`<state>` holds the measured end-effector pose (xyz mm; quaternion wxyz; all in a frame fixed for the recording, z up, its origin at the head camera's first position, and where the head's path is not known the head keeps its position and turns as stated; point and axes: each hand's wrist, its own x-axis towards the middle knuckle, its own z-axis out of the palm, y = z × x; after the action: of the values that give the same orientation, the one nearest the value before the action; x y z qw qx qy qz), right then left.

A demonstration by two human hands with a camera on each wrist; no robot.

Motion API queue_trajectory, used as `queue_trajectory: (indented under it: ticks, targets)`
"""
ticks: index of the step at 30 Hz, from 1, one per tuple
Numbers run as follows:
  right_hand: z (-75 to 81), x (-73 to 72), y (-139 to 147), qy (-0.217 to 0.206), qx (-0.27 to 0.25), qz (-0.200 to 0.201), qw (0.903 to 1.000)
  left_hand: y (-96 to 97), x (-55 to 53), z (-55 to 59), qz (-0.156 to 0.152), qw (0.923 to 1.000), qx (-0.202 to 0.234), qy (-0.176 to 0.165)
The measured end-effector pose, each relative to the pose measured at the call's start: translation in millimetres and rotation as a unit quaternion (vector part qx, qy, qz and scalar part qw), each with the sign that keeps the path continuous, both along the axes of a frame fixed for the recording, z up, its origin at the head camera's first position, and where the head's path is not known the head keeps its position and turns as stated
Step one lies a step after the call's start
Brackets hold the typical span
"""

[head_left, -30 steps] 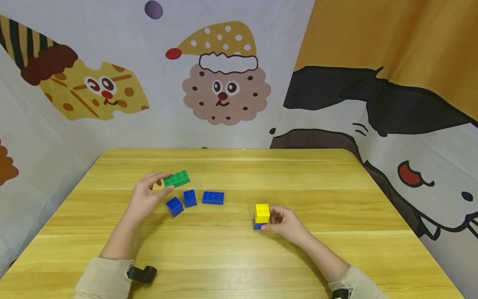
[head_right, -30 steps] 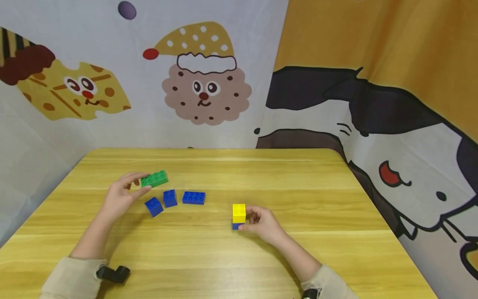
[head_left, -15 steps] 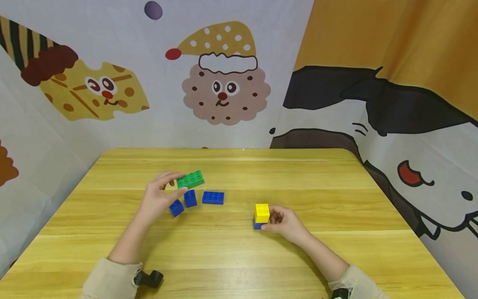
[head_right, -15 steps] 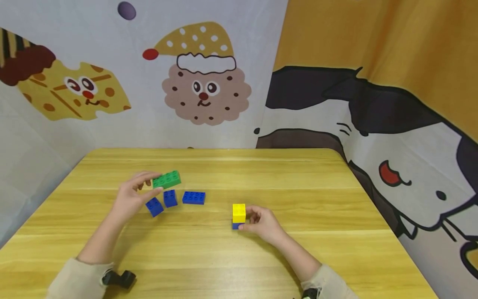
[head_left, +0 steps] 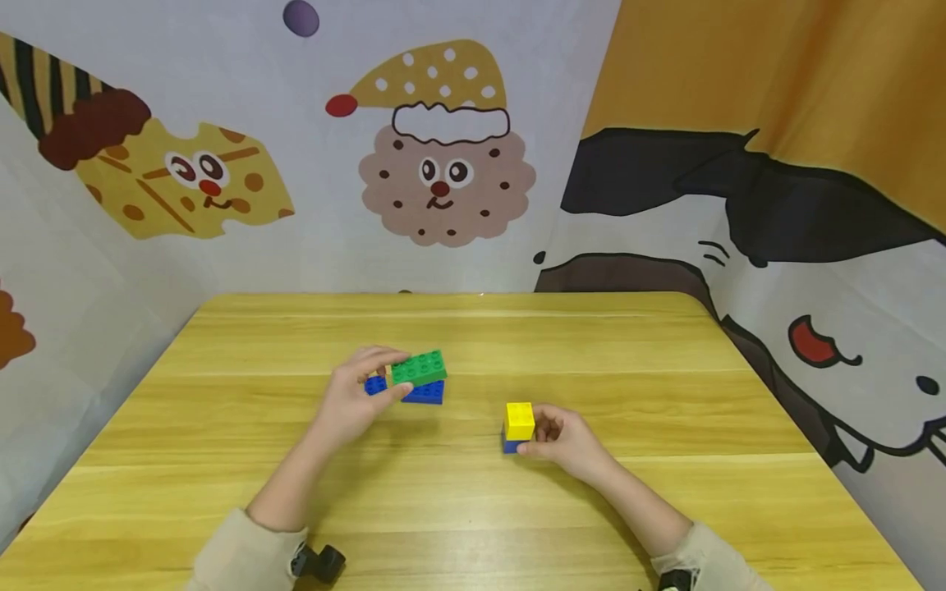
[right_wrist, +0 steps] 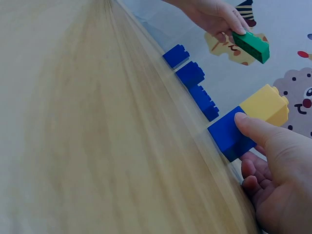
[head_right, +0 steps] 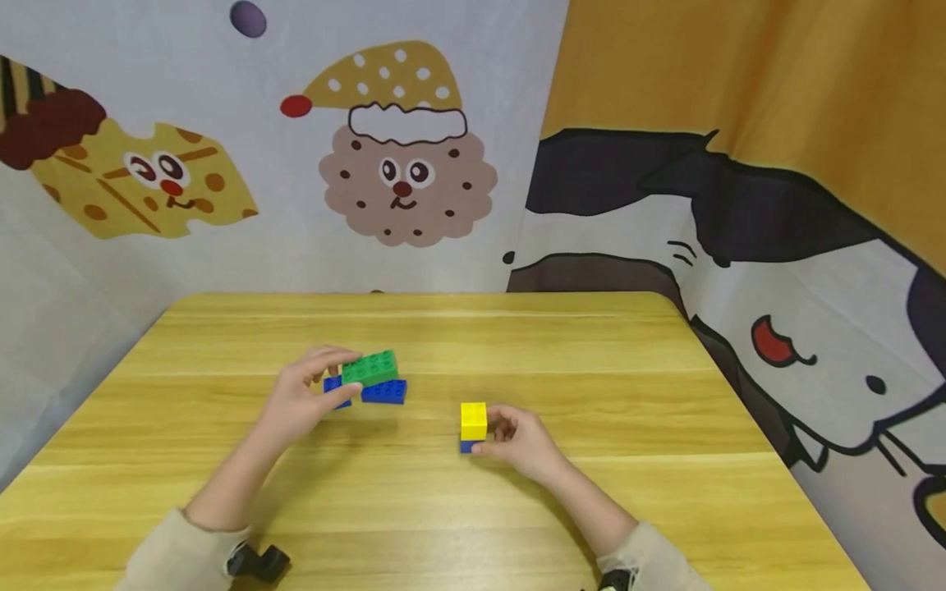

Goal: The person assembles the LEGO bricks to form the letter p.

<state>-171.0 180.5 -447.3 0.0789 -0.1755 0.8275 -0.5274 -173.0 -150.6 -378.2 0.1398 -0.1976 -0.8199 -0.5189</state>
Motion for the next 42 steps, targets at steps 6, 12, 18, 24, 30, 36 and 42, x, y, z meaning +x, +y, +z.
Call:
queue_trajectory:
  ticks: [6, 12, 18, 24, 30, 36, 42]
  targets:
    - [-3.2, -0.3, 3, 0.01, -0.027, 0.009, 0.9995, 12.5, 3.4, -3.9, -0.02, 0.9998, 0.001, -0.006]
    - [-3.5, 0.1, 3, 0.019, -0.042, 0.008, 0.9989, 22.6, 6.9, -6.4, -0.033, 0.9992, 0.004, -0.024]
    - [-3.7, -0.6, 3, 0.015, -0.045, 0.005, 0.9989, 35.3, 6.2, -7.4, -0.046, 0.9987, 0.002, -0.023]
    - [2.5, 1.4, 2, 0.005, -0.044, 0.007, 0.999, 50.2, 6.2, -5.8, -0.046, 0.9984, -0.017, -0.03]
    - [26.0, 12.3, -4, 0.003, -0.039, 0.005, 0.9992, 63.5, 6.2, -6.3, -0.061, 0.9974, -0.007, -0.038]
    - [27.9, 14.2, -5, 0.012, -0.042, 0.008, 0.999, 77.3, 4.4, -9.4, -0.084, 0.996, -0.007, -0.03]
    - [8.7, 4.7, 0, 0.015, -0.051, 0.014, 0.9985, 89.9, 4.0, -10.8, -0.105, 0.9941, -0.006, -0.026]
